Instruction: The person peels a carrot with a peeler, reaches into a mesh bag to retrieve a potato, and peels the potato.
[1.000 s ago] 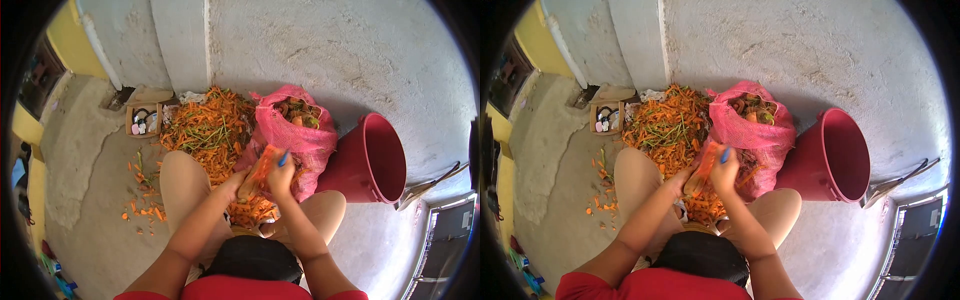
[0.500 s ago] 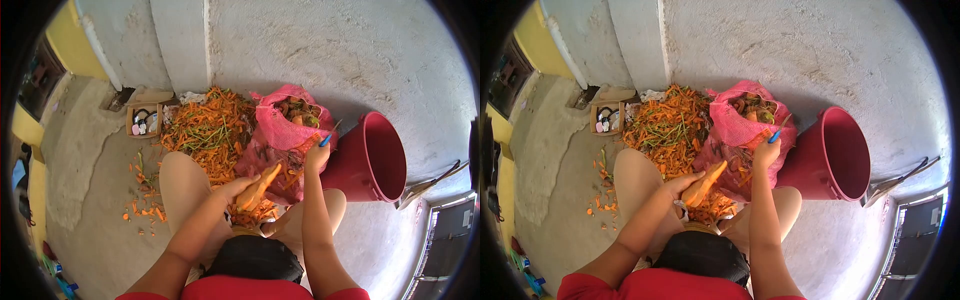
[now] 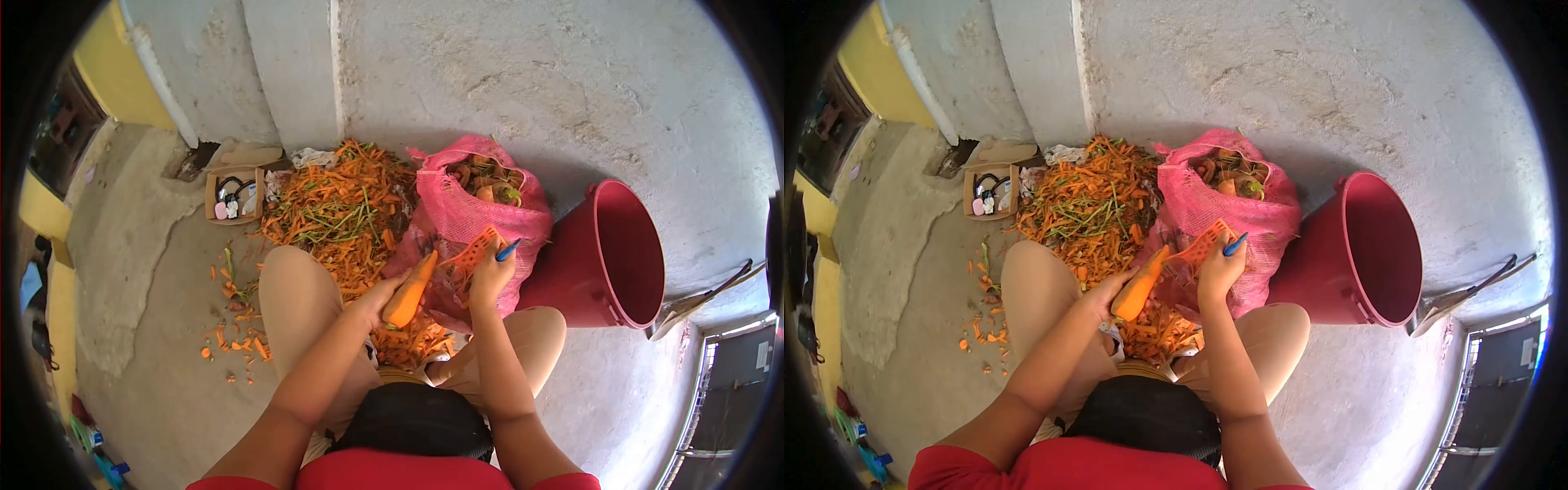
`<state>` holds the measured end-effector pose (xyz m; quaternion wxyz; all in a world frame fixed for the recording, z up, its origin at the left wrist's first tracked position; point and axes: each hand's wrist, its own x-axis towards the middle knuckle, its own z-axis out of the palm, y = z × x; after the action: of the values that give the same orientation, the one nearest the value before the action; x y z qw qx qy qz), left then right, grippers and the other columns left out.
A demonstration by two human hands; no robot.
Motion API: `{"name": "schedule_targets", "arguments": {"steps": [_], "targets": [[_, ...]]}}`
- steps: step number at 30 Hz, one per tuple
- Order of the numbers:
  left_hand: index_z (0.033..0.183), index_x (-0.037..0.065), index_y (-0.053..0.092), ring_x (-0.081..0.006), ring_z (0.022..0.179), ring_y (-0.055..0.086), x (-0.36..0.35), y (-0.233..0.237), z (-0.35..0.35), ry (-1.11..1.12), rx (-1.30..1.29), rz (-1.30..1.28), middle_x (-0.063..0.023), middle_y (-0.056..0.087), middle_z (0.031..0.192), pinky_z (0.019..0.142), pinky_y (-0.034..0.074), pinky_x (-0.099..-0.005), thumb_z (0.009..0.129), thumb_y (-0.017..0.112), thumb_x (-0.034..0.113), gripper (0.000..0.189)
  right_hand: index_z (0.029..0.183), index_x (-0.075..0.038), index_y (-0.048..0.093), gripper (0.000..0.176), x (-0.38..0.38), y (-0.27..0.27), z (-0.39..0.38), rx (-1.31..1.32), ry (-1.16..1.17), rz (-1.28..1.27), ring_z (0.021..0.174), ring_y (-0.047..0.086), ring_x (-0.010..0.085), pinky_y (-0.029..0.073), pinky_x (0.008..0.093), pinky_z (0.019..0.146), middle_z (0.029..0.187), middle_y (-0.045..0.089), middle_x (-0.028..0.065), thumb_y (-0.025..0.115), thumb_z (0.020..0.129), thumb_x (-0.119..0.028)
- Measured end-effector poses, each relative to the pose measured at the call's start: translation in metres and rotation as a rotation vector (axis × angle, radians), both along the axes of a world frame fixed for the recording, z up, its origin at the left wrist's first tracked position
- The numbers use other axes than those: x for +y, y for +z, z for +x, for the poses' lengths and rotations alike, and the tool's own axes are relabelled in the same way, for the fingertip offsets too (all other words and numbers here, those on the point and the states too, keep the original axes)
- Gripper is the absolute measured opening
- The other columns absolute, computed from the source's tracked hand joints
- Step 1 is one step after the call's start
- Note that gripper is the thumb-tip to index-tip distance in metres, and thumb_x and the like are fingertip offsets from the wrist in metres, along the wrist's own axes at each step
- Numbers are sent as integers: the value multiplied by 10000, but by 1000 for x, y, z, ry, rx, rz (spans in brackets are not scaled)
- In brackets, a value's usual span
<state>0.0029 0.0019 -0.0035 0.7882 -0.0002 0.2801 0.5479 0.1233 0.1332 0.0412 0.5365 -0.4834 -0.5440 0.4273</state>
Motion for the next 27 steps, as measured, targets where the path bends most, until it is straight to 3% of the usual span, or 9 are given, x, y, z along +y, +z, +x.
{"name": "schedule_targets", "arguments": {"steps": [1,8,12,14,17,18,19,22,27], "targets": [[1020,10,470,-212,634,564,0,-1,0,-7,-8,-4,-114,552,782,570,500,-336,881,277,384,444,744,-24,441,140,-3,4,2,106,63,-75,499,344,81,319,228,474,575,397,-1,525,802,-120],[976,35,495,-183,616,571,0,-2,10,-79,107,-16,-98,565,762,549,487,-288,864,355,382,391,839,4,473,213,-35,-1,-10,-322,171,159,492,414,151,375,303,482,553,451,88,597,738,-137],[1022,3,463,-194,626,557,-6,-4,6,-184,238,73,-123,552,798,571,477,-292,880,326,343,394,747,5,458,195,43,-11,10,-416,-199,127,478,444,173,373,327,473,539,454,98,584,745,-144],[1052,7,450,-196,626,556,-9,4,7,-150,239,24,-125,550,805,576,474,-302,877,337,344,396,715,-3,453,199,88,-29,35,-287,-315,150,469,432,175,363,345,464,538,455,86,586,748,-148],[1090,14,431,-203,646,563,-8,16,3,-107,200,-32,-131,550,818,593,477,-317,876,345,340,399,715,-7,459,200,68,7,30,-245,-195,153,480,432,172,363,333,468,547,459,79,589,749,-154],[1101,16,424,-207,656,567,-7,18,2,-99,179,-48,-134,550,823,600,479,-322,876,346,337,400,741,-8,482,165,64,-3,29,-381,-161,189,512,443,142,374,300,487,572,474,69,577,761,-142],[1097,5,419,-221,693,580,-5,8,1,-100,134,-9,-140,550,821,611,492,-333,869,363,341,409,797,-11,507,115,43,7,19,-331,-64,263,560,453,106,384,269,517,606,486,44,556,771,-111],[1068,0,446,-218,723,590,0,-5,9,12,-13,17,-141,566,833,611,506,-327,856,397,329,394,867,-6,509,105,-13,11,0,-12,297,-5,609,460,85,392,238,542,688,518,31,523,781,-63],[945,48,516,-168,659,572,-6,30,10,-8,206,-243,-70,573,813,571,491,-299,838,400,408,394,877,3,483,113,-70,19,-15,-181,374,24,559,452,106,384,251,512,636,490,72,511,795,-70]]}}
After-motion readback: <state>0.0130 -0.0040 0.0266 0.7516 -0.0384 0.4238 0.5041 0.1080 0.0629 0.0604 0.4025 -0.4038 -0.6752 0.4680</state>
